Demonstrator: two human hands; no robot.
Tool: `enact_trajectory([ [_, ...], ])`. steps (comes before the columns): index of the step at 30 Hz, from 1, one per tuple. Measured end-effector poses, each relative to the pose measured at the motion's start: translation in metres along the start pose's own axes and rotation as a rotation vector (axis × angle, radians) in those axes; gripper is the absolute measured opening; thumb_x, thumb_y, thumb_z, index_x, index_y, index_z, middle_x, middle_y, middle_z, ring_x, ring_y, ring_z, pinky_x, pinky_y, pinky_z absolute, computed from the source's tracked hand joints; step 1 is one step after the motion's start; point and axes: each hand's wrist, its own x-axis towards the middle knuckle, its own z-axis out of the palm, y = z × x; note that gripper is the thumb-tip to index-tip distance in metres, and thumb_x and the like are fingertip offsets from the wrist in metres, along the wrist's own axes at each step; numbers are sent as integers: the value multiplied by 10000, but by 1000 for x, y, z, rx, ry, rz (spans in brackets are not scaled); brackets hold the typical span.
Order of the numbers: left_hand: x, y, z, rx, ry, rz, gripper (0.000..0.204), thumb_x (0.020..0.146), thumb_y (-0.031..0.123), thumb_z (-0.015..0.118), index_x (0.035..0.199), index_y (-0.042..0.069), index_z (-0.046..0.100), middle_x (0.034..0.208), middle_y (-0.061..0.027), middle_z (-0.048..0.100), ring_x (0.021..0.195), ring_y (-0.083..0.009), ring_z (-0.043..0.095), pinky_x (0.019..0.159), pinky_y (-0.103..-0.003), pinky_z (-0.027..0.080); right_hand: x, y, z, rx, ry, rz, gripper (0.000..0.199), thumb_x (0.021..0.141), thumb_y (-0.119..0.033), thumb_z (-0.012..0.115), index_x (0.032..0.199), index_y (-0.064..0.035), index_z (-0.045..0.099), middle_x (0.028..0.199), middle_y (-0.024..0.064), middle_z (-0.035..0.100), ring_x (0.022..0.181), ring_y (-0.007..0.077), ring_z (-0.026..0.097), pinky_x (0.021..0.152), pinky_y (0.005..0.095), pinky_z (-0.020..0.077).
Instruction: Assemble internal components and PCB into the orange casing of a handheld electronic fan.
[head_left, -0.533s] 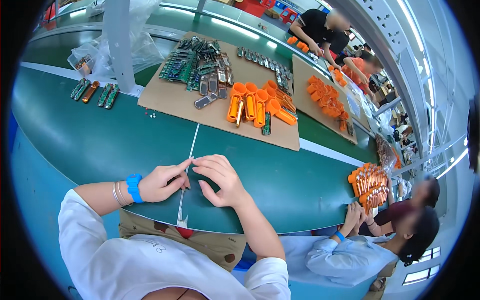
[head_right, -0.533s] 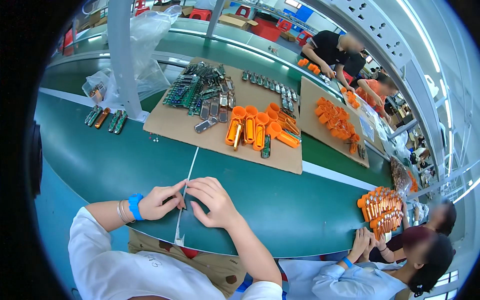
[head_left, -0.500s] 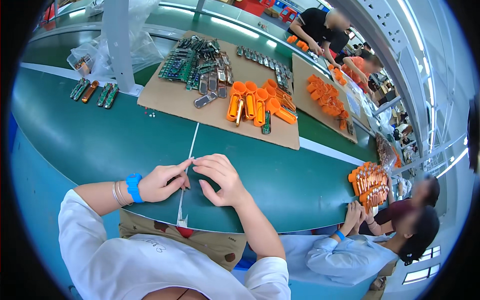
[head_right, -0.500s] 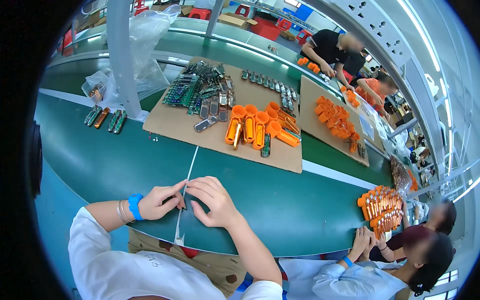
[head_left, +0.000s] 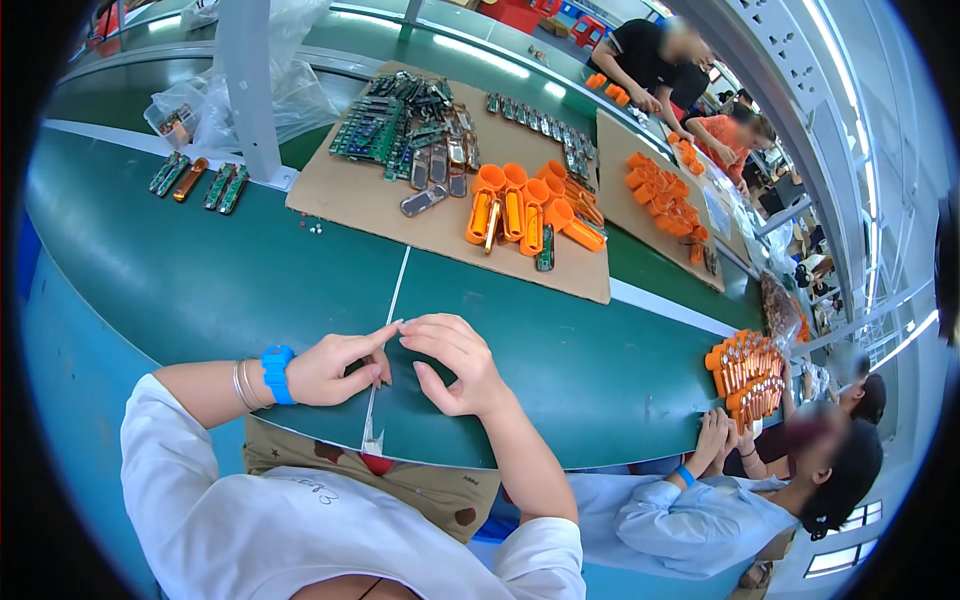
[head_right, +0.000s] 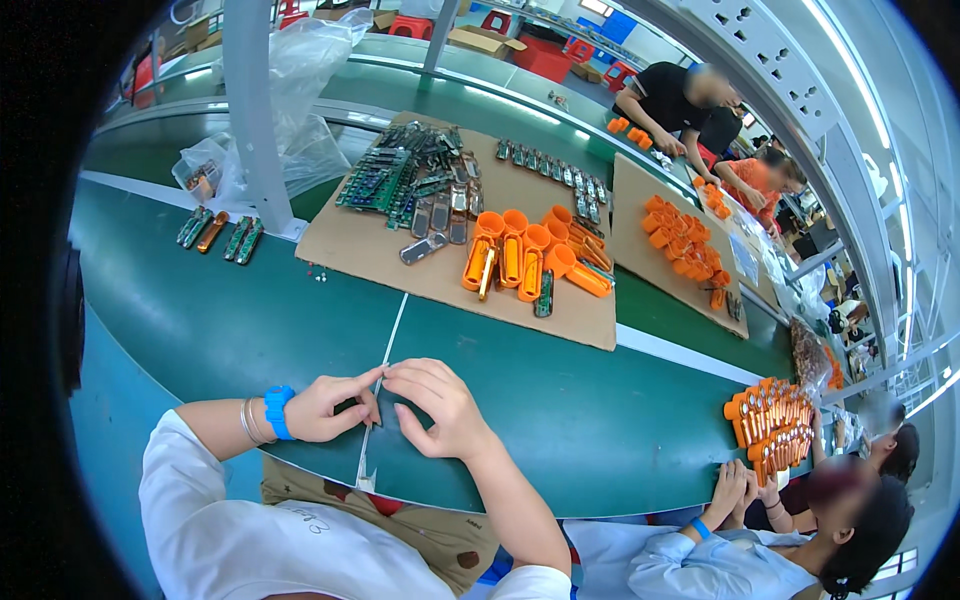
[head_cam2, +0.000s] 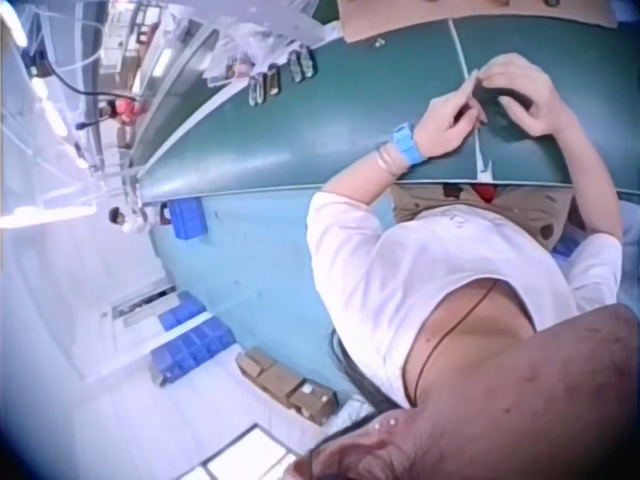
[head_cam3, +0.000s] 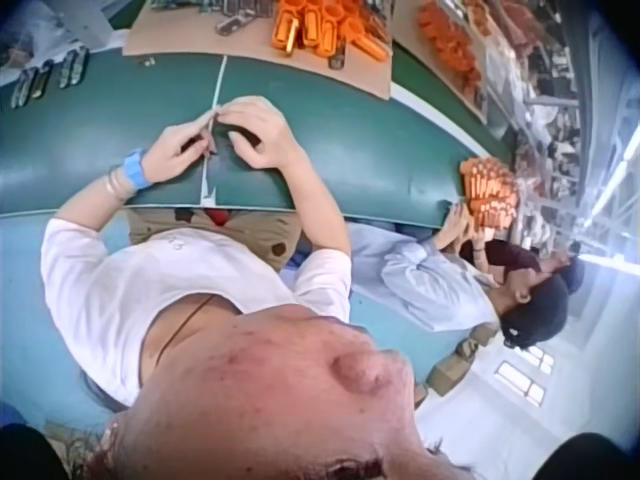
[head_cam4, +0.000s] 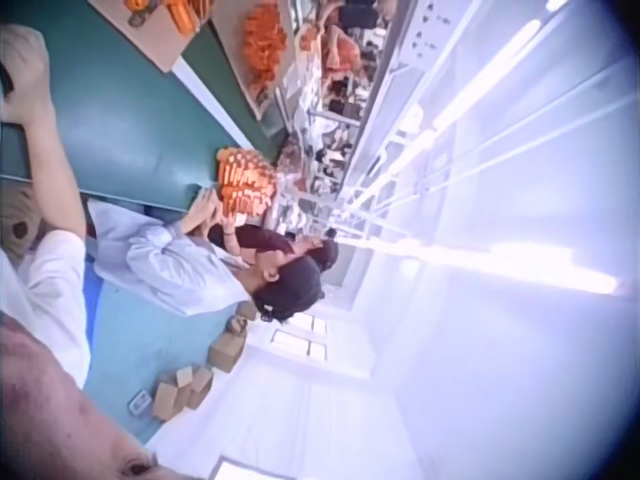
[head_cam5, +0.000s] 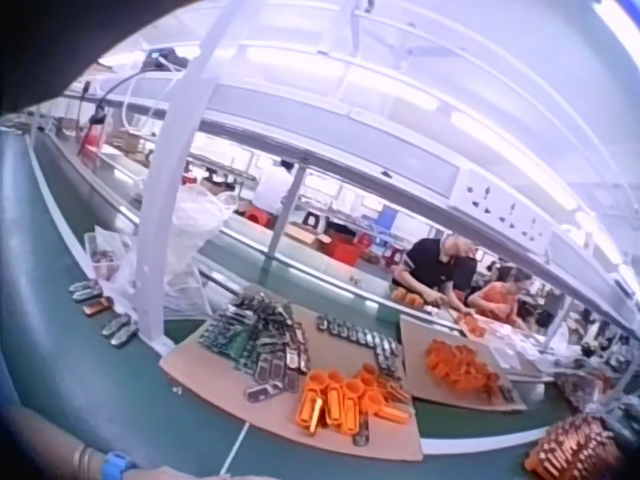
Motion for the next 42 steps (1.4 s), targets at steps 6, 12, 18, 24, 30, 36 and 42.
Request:
enact_trajectory([
  [6, -1, 5, -1, -41, -29, -17, 636, 870, -26, 461, 1451, 37, 208, 857, -96, 632, 720, -196, 623, 712, -305, 525, 0, 1, 2, 22, 2, -16, 266, 677, 3, 601, 941, 7, 639, 1028, 141, 654, 985, 302, 612, 850, 382, 484],
  [12, -1, 6, -2, -20, -6, 0, 653, 872, -27, 455, 1460, 43, 179, 861, -96, 631, 713, -191, 622, 711, -302, 522, 1, 3, -2, -29, 2, -14, 275, 668, 10, 617, 943, 14, 635, 1026, 148, 646, 989, 295, 612, 867, 396, 480],
  [18, -2, 2, -3, -9, 2, 26, 660, 869, -36, 458, 1460, 40, 174, 854, -97, 627, 707, -189, 621, 703, -302, 520, 3, 0, -1, -7, 0, -26, 275, 665, 17, 616, 939, 14, 636, 1036, 149, 645, 999, 296, 611, 868, 397, 483],
  [24, 1, 5, -4, 2, -26, 7, 656, 865, -48, 460, 1454, 23, 180, 855, -100, 627, 709, -187, 622, 703, -301, 520, 1, 2, -2, 0, 14, -19, 282, 670, 21, 617, 951, 15, 636, 1049, 151, 644, 1000, 294, 610, 866, 395, 485],
  [30, 0, 8, -3, 6, -14, -15, 640, 864, -50, 461, 1445, 2, 199, 852, -104, 629, 721, -185, 626, 712, -296, 520, -2, 6, -1, -16, 23, -47, 283, 674, 21, 624, 956, 6, 636, 1054, 147, 642, 993, 291, 609, 854, 388, 490],
  [36, -1, 11, -2, 1, 10, -30, 633, 857, -61, 460, 1440, 1, 224, 825, -95, 628, 729, -177, 632, 718, -287, 525, -2, 3, 0, 7, 46, -37, 306, 649, 46, 613, 951, 10, 641, 1036, 143, 653, 963, 292, 620, 829, 377, 494],
  [42, -2, 11, -4, 41, 33, -29, 642, 848, -63, 467, 1438, -7, 222, 808, -90, 627, 733, -185, 637, 726, -289, 524, -1, 4, 4, 40, 66, -42, 325, 640, 35, 616, 964, 16, 634, 1038, 145, 648, 950, 291, 617, 798, 376, 495],
])
